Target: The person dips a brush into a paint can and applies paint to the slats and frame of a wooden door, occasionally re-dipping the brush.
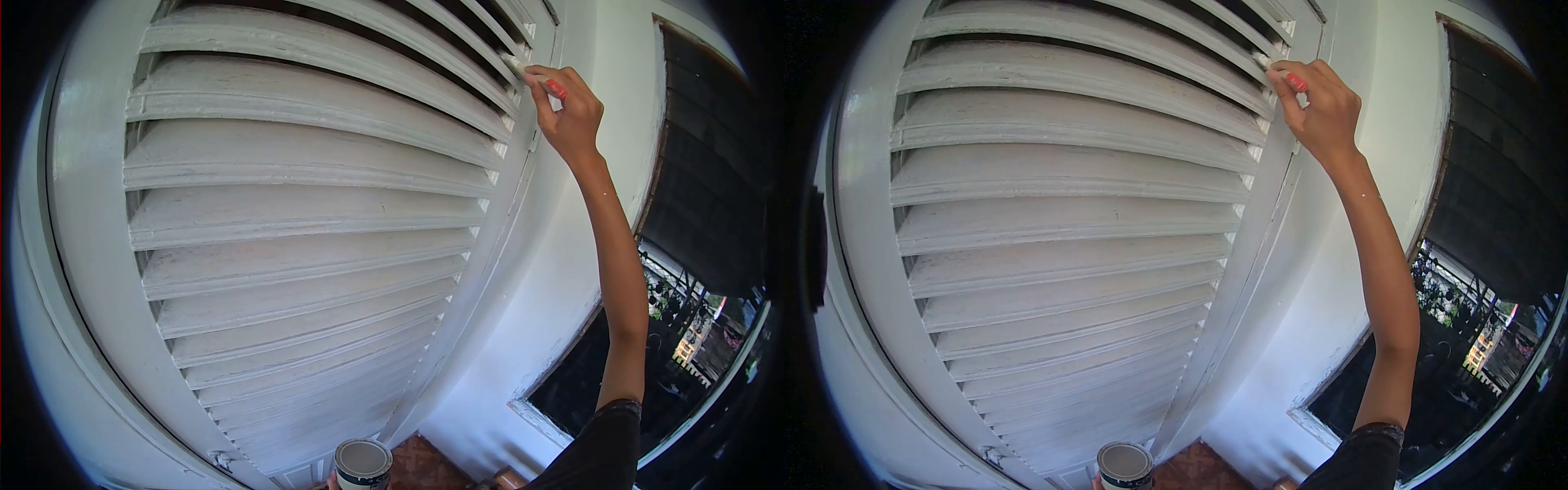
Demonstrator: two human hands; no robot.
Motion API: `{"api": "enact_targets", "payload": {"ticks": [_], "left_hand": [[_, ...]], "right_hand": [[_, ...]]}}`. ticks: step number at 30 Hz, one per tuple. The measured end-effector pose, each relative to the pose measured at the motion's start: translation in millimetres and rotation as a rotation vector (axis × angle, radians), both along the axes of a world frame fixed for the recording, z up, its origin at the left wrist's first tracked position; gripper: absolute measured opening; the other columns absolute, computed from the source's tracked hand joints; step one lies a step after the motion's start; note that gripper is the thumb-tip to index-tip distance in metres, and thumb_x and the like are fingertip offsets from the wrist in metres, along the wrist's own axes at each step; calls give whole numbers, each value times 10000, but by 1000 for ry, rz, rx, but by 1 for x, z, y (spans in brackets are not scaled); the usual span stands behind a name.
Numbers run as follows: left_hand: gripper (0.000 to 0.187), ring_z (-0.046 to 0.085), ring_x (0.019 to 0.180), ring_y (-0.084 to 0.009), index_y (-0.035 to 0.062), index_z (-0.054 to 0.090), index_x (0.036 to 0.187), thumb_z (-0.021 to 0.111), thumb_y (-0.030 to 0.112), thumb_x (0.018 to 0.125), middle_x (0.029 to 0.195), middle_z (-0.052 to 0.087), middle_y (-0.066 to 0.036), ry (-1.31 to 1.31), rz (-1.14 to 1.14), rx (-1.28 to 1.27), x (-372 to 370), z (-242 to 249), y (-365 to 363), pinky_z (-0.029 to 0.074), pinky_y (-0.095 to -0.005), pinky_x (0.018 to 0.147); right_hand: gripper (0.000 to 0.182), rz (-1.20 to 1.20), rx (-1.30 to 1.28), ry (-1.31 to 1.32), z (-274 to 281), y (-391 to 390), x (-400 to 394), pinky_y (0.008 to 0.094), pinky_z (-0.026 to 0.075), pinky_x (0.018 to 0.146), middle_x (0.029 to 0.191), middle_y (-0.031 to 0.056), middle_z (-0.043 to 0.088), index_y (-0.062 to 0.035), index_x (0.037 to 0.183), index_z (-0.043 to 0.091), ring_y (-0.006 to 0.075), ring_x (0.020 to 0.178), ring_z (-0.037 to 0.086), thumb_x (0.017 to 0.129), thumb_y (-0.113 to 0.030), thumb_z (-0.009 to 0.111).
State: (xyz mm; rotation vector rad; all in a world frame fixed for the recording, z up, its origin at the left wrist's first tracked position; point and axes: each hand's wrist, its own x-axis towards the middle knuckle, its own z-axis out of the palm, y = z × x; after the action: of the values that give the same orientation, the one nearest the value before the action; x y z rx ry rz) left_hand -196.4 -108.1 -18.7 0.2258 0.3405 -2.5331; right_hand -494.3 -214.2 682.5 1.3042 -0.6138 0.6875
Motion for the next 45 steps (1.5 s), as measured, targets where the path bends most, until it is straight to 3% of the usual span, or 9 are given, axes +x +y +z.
{"api": "enact_targets", "payload": {"ticks": [3,8,14,17,18,24,31,34,45], "left_hand": [[752,547,1301,-394,183,516,1482,537,679,918,1464,570,-149,-5,-24,-2,-3,-8,1,493,-645,1001],[808,516,1336,-399,192,495,1501,565,709,883,1498,537,-153,-33,-52,-11,-12,-11,-4,479,-650,1019],[850,482,1373,-405,204,475,1516,593,725,855,1530,509,-143,-41,-102,77,-13,10,-1,450,-660,1050],[838,483,1372,-403,208,480,1515,592,720,860,1529,513,-138,-2,-100,9,-10,2,3,446,-662,1052],[832,485,1370,-401,209,482,1514,590,716,863,1528,514,-137,4,-102,-17,-8,-4,4,447,-662,1050],[764,505,1352,-381,215,508,1493,563,683,892,1514,533,-126,45,-27,-72,12,-14,14,450,-652,1042],[743,510,1349,-388,206,517,1480,570,663,896,1496,548,-134,26,0,-61,30,-1,25,458,-635,1031],[736,505,1358,-396,195,514,1481,561,650,904,1499,545,-147,25,-10,-8,34,2,30,459,-636,1031],[715,529,1319,-404,202,542,1454,552,652,899,1473,567,-146,-64,-34,43,17,2,31,476,-631,997]], "right_hand": [[136,59,92,-190,12,2,-1,309,464,546,702,25,662,-140,955,788,156,590,595,960,-265,736],[418,-204,224,-284,38,19,14,409,512,654,655,70,672,-93,927,772,293,631,653,969,-491,648],[532,-433,240,-175,65,16,28,426,522,683,715,133,693,-24,859,740,321,700,677,953,-538,637],[529,-447,321,-229,78,16,28,403,462,668,672,119,641,-44,894,780,249,674,598,972,-546,634],[578,-445,380,-265,79,21,33,436,518,717,771,139,713,-16,850,741,312,739,687,954,-572,623],[540,-444,347,-274,85,54,28,394,501,712,781,127,722,-27,917,774,266,713,660,957,-547,634],[477,-199,323,-452,48,91,18,347,479,637,792,115,751,-42,968,792,204,604,607,964,-501,662],[418,-148,130,-343,33,89,6,337,472,595,761,99,744,-53,977,793,203,554,584,963,-459,689],[164,33,53,-44,5,32,5,322,467,553,675,18,613,-148,931,796,178,586,597,932,-308,761]]}}
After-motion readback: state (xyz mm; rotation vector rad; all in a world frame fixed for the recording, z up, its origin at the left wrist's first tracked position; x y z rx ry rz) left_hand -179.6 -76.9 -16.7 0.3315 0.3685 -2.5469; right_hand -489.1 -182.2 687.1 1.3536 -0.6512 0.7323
